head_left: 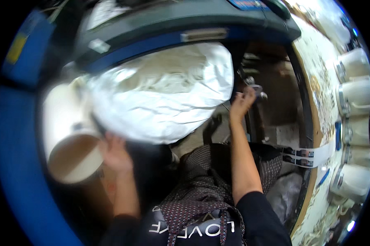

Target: The person assembles white electric kettles by attaching handles and applying labels to the bodies. They pick up kettle bodies from a pile, attach handles, apply stickers, and place the finished units on a table.

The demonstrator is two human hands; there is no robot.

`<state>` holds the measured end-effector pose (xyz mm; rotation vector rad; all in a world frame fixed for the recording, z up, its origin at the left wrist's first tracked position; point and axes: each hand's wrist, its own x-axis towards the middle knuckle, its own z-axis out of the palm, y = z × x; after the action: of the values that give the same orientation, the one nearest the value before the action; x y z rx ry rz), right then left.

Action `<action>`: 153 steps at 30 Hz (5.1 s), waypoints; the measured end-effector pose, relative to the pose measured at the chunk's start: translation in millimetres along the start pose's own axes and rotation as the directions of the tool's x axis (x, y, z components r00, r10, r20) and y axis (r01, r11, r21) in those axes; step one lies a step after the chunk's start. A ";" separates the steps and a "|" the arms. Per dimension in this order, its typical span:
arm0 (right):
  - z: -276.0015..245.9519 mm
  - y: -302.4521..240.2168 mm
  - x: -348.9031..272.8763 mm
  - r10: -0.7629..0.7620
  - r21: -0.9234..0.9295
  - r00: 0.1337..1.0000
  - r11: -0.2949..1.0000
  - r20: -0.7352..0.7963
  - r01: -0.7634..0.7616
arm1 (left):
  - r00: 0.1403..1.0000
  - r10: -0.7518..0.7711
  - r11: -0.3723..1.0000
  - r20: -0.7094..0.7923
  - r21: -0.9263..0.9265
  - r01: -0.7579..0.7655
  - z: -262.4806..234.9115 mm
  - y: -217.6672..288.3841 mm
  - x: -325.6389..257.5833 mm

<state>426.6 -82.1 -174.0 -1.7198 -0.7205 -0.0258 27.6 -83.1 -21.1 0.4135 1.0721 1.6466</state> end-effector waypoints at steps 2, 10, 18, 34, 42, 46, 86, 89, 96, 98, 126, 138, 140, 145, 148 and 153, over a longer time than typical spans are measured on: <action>-29.3 -108.5 3.1 -0.180 0.034 0.981 0.983 0.070 0.178 | 0.999 -0.001 1.000 -0.049 0.015 0.002 3.1 -4.1 -4.1; -35.6 -226.4 -30.1 -0.495 0.090 0.549 0.792 0.674 0.604 | 0.942 0.187 0.981 0.278 -0.006 -0.193 -12.0 -5.7 -43.1; -145.5 -276.5 -140.3 -0.218 0.302 0.405 0.940 0.888 -0.156 | 0.528 0.413 0.399 0.742 0.374 -0.837 -92.2 -21.0 -108.2; -245.4 -167.3 -159.7 -0.495 0.144 0.715 0.857 0.493 0.494 | 0.396 -0.227 0.973 0.889 0.221 0.063 -17.1 43.8 27.6; -397.2 -138.9 -215.7 -0.297 -0.090 0.896 0.935 0.329 0.343 | 0.593 -0.370 0.790 0.715 0.578 -0.204 51.1 70.8 -10.0; -562.9 -70.5 -323.7 0.742 -0.787 0.580 0.559 0.336 -0.260 | 0.648 -0.341 0.514 0.681 0.712 -0.478 63.6 100.1 -16.3; -330.9 -124.4 -127.1 0.241 0.213 0.971 0.948 0.002 -0.236 | 0.890 0.022 0.942 0.456 0.289 -0.172 -77.3 105.1 -4.9; -364.0 -187.7 -153.7 -0.422 -0.009 0.793 0.881 0.439 0.474 | 0.913 -0.007 0.946 0.409 0.299 -0.127 -59.8 99.9 -25.8; -366.0 -182.5 -148.1 -0.315 -0.304 0.841 0.829 0.440 0.470 | 0.870 -0.153 0.960 0.468 0.278 0.019 -28.4 77.5 -54.6; -351.1 -207.9 -125.7 0.158 0.180 0.965 0.964 0.209 -0.196 | 0.886 -0.251 0.961 0.389 0.213 0.178 -12.7 71.0 -94.6; -288.0 -238.2 -53.6 0.059 0.766 0.980 0.616 0.190 -0.185 | 0.718 0.200 0.857 0.667 0.237 -0.458 -55.4 66.6 -34.1; -314.7 -216.7 -101.9 -0.559 0.433 0.806 0.786 0.192 0.442 | 0.833 0.191 0.693 0.519 0.530 -0.489 -44.6 23.2 -45.7; -305.8 -231.9 -117.6 -0.704 0.176 0.703 0.708 0.102 0.684 | 0.876 0.081 0.699 0.475 0.599 -0.390 -40.0 37.3 -61.4; -294.5 -210.1 -80.1 0.179 0.337 0.940 0.900 0.290 -0.276 | 0.917 -0.016 0.981 0.399 0.184 -0.063 -8.8 61.2 -82.8; -323.2 -255.4 -122.9 -0.436 0.386 0.889 0.850 0.137 0.358 | 0.798 -0.062 0.997 0.599 0.080 0.017 -0.4 37.7 -52.4; -312.3 -237.1 -98.4 -0.676 0.054 0.725 0.725 -0.133 0.687 | 0.715 -0.068 0.943 0.696 0.279 -0.182 42.1 38.4 -101.3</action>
<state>345.3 -380.8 86.1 -1.2570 -1.2264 -0.5849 72.3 -156.5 57.2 1.2057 0.7348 1.1711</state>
